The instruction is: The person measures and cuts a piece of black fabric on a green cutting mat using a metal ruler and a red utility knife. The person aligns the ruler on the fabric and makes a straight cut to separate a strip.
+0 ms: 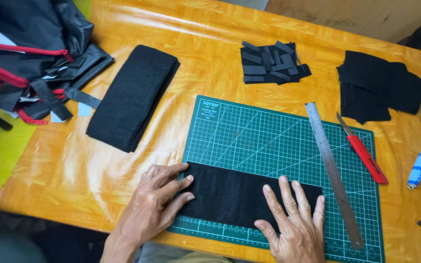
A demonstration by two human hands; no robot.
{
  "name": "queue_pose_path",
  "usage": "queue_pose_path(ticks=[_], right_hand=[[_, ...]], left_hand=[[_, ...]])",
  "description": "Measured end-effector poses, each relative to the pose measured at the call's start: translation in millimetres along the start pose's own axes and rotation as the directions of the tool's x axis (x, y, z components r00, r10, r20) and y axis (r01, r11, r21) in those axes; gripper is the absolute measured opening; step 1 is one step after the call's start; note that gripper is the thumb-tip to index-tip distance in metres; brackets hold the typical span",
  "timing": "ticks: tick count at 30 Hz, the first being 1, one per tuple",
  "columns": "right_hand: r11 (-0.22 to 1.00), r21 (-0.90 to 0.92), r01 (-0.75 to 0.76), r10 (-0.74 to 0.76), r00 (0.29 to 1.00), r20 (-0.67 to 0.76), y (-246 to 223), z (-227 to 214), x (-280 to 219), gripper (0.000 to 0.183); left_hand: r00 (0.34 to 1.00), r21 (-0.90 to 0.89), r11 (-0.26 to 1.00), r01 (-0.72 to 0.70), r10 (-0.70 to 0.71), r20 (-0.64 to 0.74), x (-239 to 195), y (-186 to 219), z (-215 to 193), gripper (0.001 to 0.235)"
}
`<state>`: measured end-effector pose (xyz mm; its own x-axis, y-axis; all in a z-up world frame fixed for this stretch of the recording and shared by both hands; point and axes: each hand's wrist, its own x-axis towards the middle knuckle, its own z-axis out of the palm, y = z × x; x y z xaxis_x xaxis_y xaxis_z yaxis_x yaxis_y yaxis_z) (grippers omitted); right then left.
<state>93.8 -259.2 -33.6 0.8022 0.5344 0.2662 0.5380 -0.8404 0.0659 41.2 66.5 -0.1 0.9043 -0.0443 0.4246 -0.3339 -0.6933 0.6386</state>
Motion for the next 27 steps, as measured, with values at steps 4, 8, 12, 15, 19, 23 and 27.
queue_pose_path(ticks=[4,8,12,15,19,23,27], right_hand=[[1.0,0.0,-0.007,0.007,1.0,0.026,0.0,-4.2,1.8,0.074],[0.999,0.01,0.031,-0.031,0.999,0.022,-0.3,-7.4,3.2,0.074],[0.997,0.015,0.07,-0.071,0.997,0.021,-10.9,-17.7,10.6,0.08],[0.994,0.106,0.003,0.002,0.999,-0.044,-26.8,-16.2,18.0,0.06],[0.975,0.181,-0.132,0.149,0.985,-0.084,-36.8,-3.4,20.1,0.067],[0.98,0.165,-0.108,0.131,0.982,-0.133,-34.3,-2.5,14.8,0.069],[0.986,0.128,-0.109,0.136,0.963,-0.231,-36.7,1.1,13.8,0.068]], left_hand=[[1.0,0.003,1.0,-0.006,0.006,0.015,0.0,-0.2,1.1,0.029],[0.999,0.015,0.999,0.035,-0.035,0.023,0.2,0.3,2.0,0.032],[1.0,0.056,0.998,0.013,-0.014,0.016,-1.2,-2.0,3.4,0.031],[1.0,0.044,0.999,0.006,-0.007,0.012,-1.2,-2.5,4.3,0.031],[1.0,0.056,0.998,0.005,-0.006,0.013,-0.5,-3.1,5.3,0.032],[1.0,0.029,1.0,0.011,-0.012,0.025,5.2,0.4,1.6,0.03],[0.992,0.117,0.992,0.045,-0.058,0.111,3.5,1.7,-11.1,0.027]])
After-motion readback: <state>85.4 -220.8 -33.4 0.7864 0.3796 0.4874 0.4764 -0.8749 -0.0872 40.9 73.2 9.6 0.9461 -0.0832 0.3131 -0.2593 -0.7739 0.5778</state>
